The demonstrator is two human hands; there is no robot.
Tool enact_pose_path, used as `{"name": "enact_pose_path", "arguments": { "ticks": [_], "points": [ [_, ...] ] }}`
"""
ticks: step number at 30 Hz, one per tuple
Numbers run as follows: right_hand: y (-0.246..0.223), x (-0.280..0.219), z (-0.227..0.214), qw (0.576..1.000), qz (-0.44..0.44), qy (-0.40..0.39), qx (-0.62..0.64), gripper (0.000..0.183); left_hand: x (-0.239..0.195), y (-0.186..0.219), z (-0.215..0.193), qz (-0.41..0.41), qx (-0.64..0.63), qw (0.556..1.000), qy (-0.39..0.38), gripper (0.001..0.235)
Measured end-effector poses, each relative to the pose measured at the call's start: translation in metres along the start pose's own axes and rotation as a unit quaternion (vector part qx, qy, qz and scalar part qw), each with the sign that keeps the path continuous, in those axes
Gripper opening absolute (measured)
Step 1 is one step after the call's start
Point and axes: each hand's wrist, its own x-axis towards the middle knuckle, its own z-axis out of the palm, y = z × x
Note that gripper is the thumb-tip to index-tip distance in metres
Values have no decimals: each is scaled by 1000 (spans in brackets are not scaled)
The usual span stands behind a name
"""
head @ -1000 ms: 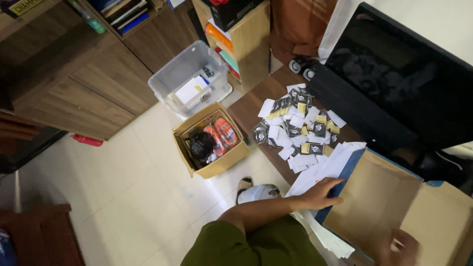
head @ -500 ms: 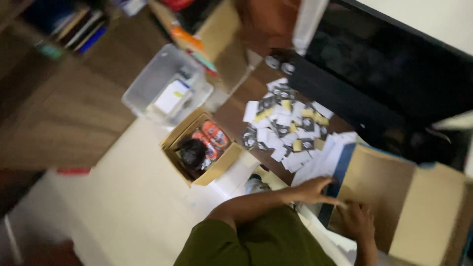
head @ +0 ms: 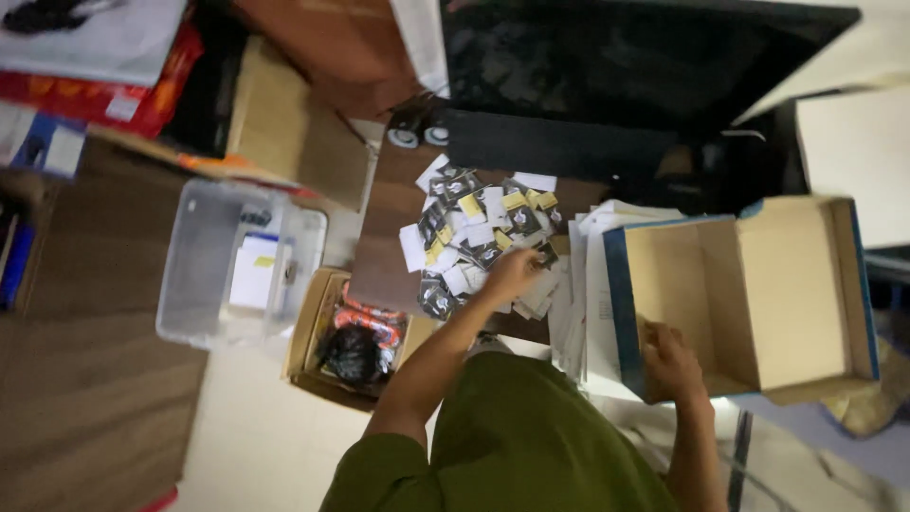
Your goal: The person opens a blue cardboard box and arranges small, individually wrapped items inside it. They pick up the items from a pile on the table, unwrap some of them, and place them neatly into the box.
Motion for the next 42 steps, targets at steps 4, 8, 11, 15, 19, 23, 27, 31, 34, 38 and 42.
{"name": "enact_pose_path", "arguments": {
  "ticks": [4, 8, 11, 15, 19, 23, 27, 31, 34, 38, 42],
  "points": [
    [-97, 5, -33, 981, 162, 7, 106, 40, 55, -31, -25, 50, 119, 990, 55, 27],
    [-128, 2, -29, 988, 89, 36, 118, 44, 102, -24, -47, 154, 147, 976, 55, 41],
    [-140, -8, -17, 993, 73, 84, -31, 41, 137, -57, -32, 252, 312, 916, 26, 63],
    [-167, -23, -23, 987, 44, 139, -72, 37, 165, -78, -21, 242, 316, 915, -65, 29],
    [-212, -35, -46, 970, -16, 219, -102, 31, 152, -47, -50, 356, 436, 820, -102, 17],
    [-205, -39, -38, 956, -62, 254, -131, 29, 154, -45, -56, 395, 399, 822, -88, 14],
    [-157, -50, -4, 976, -39, 164, -141, 26, 134, -18, -75, 375, 385, 838, -95, 12],
    [-127, -59, -1, 991, -8, 73, -112, 27, 97, 10, -101, 190, 172, 963, -84, 17],
    [-122, -69, -4, 985, -29, 110, -132, 28, 85, 6, -96, 86, 31, 996, -18, 37],
    [-191, -48, -52, 984, -2, 98, -147, 56, 47, 39, -93, 16, -196, 980, -39, 60],
    [-199, -6, -49, 958, 14, 203, -204, 82, 27, 31, -52, -6, -396, 916, -68, 57]
  ]
}}
